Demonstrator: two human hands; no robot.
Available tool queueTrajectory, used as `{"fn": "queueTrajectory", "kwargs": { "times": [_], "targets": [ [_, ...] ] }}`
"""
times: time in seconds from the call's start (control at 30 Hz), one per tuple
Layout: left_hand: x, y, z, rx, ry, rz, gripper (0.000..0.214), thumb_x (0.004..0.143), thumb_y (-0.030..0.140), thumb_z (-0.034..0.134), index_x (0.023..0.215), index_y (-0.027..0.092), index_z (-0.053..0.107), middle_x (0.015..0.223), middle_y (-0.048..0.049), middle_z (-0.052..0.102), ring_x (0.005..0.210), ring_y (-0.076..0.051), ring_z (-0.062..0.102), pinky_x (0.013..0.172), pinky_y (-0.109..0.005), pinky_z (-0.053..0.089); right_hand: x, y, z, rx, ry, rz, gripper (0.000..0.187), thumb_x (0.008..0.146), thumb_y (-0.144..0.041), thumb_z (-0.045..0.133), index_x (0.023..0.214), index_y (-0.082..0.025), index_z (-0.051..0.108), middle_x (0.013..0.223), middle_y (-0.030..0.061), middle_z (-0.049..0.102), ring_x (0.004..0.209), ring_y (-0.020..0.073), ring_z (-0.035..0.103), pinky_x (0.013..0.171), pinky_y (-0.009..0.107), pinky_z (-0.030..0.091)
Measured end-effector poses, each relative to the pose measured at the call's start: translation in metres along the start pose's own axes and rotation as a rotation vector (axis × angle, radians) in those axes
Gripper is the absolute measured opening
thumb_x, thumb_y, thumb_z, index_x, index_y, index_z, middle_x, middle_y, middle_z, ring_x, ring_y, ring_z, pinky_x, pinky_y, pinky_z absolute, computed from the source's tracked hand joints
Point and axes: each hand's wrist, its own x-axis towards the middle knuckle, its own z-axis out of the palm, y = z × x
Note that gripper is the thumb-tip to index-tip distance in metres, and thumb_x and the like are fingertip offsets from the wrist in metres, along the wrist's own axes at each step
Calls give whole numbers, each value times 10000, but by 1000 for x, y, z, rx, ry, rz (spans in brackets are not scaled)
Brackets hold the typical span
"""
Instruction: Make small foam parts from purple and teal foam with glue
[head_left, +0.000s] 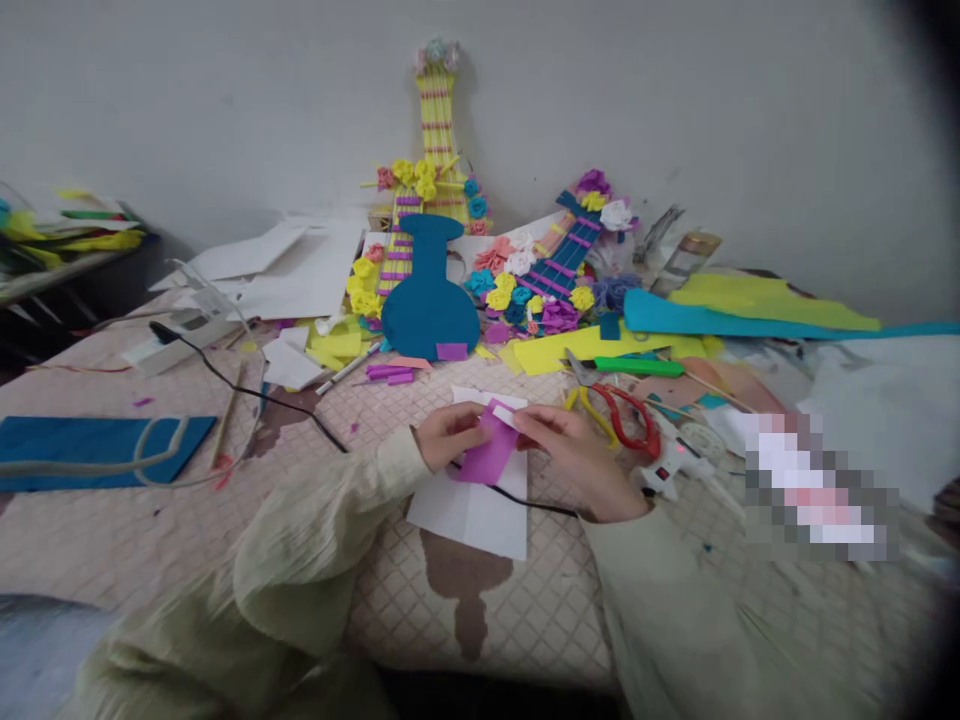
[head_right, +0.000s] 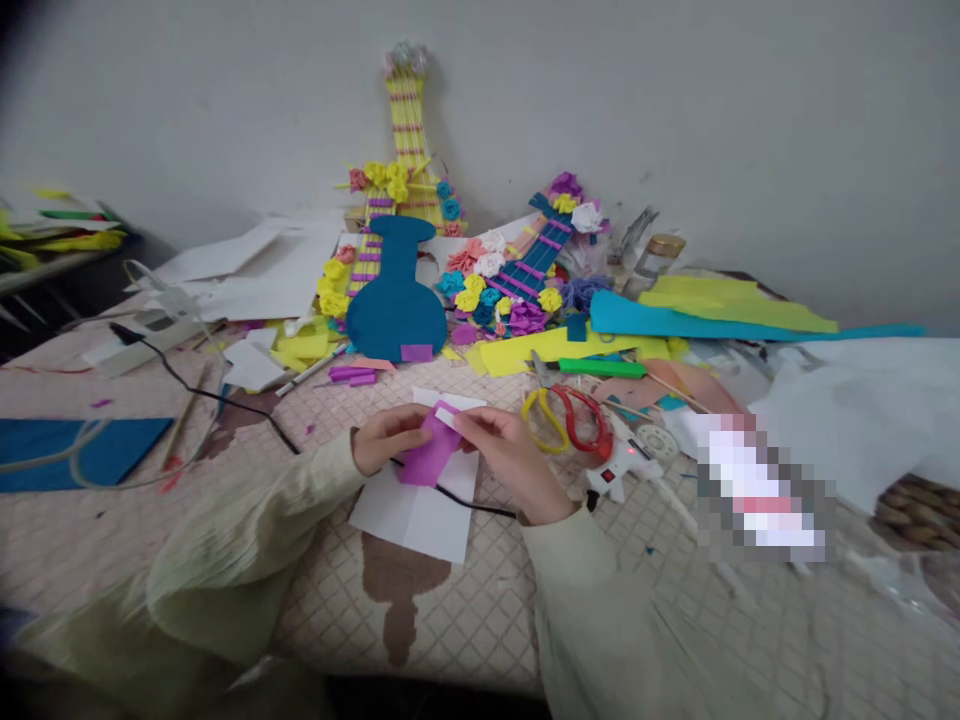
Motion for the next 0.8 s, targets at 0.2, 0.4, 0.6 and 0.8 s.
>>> {"fn": "queueTrajectory", "kwargs": {
  "times": [0.2, 0.4, 0.6, 0.8],
  "targets": [
    [-3, -2, 6, 119, 111, 69, 299, 633, 383, 637, 764, 116, 608, 678, -33, 608, 601, -127, 519, 569, -252, 395, -2, 1, 6, -82, -44, -15, 246, 696, -405, 611, 775, -177, 657, 728, 19, 632, 667, 117, 554, 620, 243, 433],
    [-8, -1, 6, 150, 229, 91, 238, 629, 358, 644, 697, 131, 626, 591, 5, 592, 519, -89, 482, 480, -206, 350, -2, 1, 5, 6, -2, 0, 229, 679, -396, 637, 757, -181, 635, 736, 12, 622, 671, 111, 549, 625, 245, 432],
    [-10, 0, 3, -123, 294, 5, 248, 568, 338, 704, 691, 135, 635, 602, 4, 625, 548, -96, 536, 515, -206, 394, 0, -1, 3, 143, 113, -15, 249, 679, -414, 633, 737, -178, 580, 722, 3, 591, 636, 105, 553, 609, 251, 431],
    [-12, -8, 3, -214, 252, -5, 250, 578, 337, 706, 733, 146, 659, 629, -6, 643, 572, -114, 557, 561, -238, 419, -4, 0, 12, 18, -25, -37, 278, 682, -390, 639, 864, -182, 614, 754, 6, 597, 659, 103, 550, 613, 237, 423]
  ]
}}
